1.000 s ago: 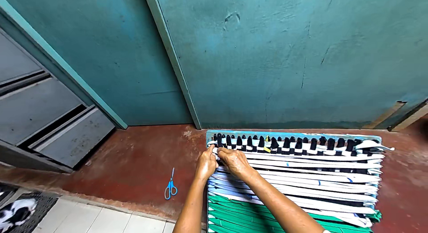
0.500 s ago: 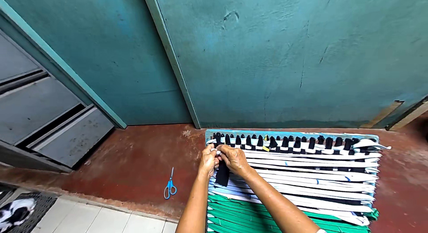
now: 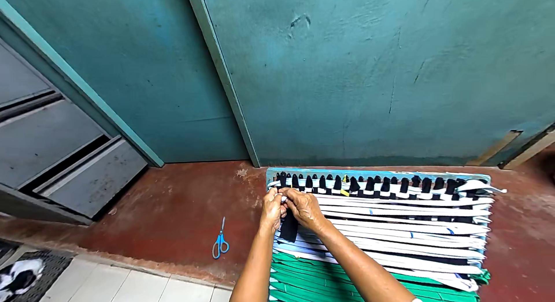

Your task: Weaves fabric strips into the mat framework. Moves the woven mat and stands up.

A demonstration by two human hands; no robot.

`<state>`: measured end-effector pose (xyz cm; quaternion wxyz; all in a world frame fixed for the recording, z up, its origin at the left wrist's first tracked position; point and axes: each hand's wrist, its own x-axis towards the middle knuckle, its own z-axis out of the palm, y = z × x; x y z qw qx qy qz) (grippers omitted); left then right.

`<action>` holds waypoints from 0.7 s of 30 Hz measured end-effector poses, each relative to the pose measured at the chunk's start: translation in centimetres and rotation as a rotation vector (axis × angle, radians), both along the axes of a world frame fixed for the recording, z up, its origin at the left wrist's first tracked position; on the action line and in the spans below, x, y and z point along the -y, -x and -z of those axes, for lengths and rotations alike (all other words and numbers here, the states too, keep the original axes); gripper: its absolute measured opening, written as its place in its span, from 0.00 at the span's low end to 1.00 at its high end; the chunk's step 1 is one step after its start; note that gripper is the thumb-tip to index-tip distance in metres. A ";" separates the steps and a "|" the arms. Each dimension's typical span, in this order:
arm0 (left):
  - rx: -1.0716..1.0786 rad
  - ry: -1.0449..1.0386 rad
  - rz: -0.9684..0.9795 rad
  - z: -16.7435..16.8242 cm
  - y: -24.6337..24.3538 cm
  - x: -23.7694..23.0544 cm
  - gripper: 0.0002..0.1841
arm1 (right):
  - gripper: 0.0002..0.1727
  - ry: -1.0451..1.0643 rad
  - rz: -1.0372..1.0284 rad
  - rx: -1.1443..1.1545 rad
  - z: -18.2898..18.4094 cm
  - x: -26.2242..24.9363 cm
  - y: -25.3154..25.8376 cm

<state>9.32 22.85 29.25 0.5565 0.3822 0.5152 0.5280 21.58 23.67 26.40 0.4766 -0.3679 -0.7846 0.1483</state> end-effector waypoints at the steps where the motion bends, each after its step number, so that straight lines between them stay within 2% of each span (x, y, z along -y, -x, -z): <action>1: 0.022 -0.004 -0.021 0.0 -0.3 0.1 0.07 | 0.13 -0.006 -0.003 -0.015 0.1 0.0 -0.1; 12: 0.203 -0.106 -0.100 0.8 -0.7 1.3 0.06 | 0.15 0.073 -0.041 -0.091 -0.1 0.1 -0.1; 16: 0.245 -0.107 -0.100 0.9 -0.6 1.4 0.06 | 0.16 0.174 -0.151 -0.233 0.4 -0.6 -0.5; 21: 0.054 -0.044 -0.043 0.7 0.0 1.0 0.09 | 0.16 0.195 -0.210 -0.312 1.3 -1.0 -1.1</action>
